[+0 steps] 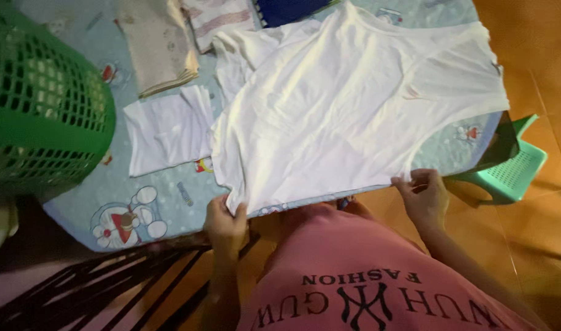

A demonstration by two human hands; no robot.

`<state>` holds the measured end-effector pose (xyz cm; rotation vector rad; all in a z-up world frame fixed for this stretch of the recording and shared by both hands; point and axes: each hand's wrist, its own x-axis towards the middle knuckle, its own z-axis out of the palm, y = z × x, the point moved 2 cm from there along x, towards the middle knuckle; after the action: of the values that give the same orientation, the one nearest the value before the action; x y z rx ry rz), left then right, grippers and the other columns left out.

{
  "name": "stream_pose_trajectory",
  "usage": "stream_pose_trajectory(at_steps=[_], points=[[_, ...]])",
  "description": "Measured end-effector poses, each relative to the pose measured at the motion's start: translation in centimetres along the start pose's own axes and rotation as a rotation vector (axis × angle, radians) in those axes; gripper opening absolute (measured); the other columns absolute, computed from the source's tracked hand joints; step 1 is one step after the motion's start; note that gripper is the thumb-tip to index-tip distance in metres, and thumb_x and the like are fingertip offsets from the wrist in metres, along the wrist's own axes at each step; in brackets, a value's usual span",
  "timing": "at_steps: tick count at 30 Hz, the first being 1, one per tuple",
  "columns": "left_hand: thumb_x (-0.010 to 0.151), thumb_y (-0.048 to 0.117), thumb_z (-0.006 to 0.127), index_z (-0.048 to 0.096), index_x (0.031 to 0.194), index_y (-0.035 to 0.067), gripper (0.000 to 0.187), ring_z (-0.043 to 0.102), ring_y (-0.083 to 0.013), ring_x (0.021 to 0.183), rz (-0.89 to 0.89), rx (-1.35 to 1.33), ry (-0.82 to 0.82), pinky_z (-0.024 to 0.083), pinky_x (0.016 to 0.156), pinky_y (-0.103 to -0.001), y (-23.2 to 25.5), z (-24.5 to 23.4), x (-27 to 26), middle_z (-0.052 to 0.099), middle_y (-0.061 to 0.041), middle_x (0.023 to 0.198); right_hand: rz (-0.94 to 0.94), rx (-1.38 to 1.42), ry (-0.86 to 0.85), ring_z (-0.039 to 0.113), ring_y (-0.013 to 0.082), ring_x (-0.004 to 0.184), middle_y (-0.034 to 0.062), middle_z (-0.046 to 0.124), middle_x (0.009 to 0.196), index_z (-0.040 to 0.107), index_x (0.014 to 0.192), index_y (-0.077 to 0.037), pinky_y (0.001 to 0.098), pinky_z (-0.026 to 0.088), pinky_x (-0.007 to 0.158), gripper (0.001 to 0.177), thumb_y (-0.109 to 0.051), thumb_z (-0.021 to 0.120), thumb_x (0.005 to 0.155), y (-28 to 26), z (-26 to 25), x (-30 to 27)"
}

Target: The person picks up a white tank top from a green laundry basket, spreads it out on a table, and folds it.

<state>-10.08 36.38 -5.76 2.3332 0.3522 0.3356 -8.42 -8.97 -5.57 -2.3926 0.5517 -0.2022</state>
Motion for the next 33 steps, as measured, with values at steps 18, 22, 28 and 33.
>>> stream_pose_trajectory(at_steps=[18, 22, 28, 33], points=[[0.103, 0.019, 0.051, 0.056, 0.139, 0.000, 0.041, 0.070, -0.0206, 0.111, -0.445, -0.623, -0.120, 0.058, 0.095, -0.033, 6.8, -2.8, 9.1, 0.071, -0.014, 0.123, -0.144, 0.618, 0.183, 0.064, 0.0094, 0.089, 0.0059, 0.071, 0.099, 0.067, 0.106, 0.000, 0.0232, 0.051, 0.082, 0.017, -0.014, 0.076, 0.108, -1.2, 0.8, 8.2], [0.109, 0.009, 0.050, 0.048, 0.151, -0.002, 0.044, 0.059, -0.0218, 0.131, -0.108, -1.098, -0.118, 0.048, 0.111, -0.033, 6.4, -0.6, 12.9, 0.058, -0.015, 0.148, -0.211, 0.995, 0.130, 0.067, 0.0099, 0.093, 0.0059, 0.072, 0.102, 0.064, 0.107, -0.002, 0.0228, 0.054, 0.090, 0.013, -0.009, 0.075, 0.106, -2.0, 1.9, 11.1], [0.094, -0.011, 0.050, 0.013, 0.167, 0.017, 0.086, 0.060, -0.0257, 0.121, 0.070, -0.660, -0.256, 0.044, 0.103, -0.030, 4.9, 1.1, 16.2, 0.062, -0.019, 0.135, -0.198, 0.985, 0.089, 0.061, 0.0072, 0.084, 0.0076, 0.069, 0.096, 0.060, 0.112, -0.002, 0.0221, 0.045, 0.078, 0.016, -0.009, 0.074, 0.114, -4.9, 1.4, 13.3], [0.096, -0.008, 0.048, 0.028, 0.158, 0.014, 0.069, 0.069, -0.0258, 0.108, 0.105, -0.401, -0.124, 0.051, 0.096, -0.035, 4.9, -1.3, 18.4, 0.069, -0.019, 0.122, -0.057, 0.723, 0.128, 0.063, 0.0090, 0.077, 0.0095, 0.070, 0.088, 0.053, 0.128, -0.009, 0.0233, 0.045, 0.067, 0.028, -0.005, 0.069, 0.105, -8.3, -0.8, 13.5]])
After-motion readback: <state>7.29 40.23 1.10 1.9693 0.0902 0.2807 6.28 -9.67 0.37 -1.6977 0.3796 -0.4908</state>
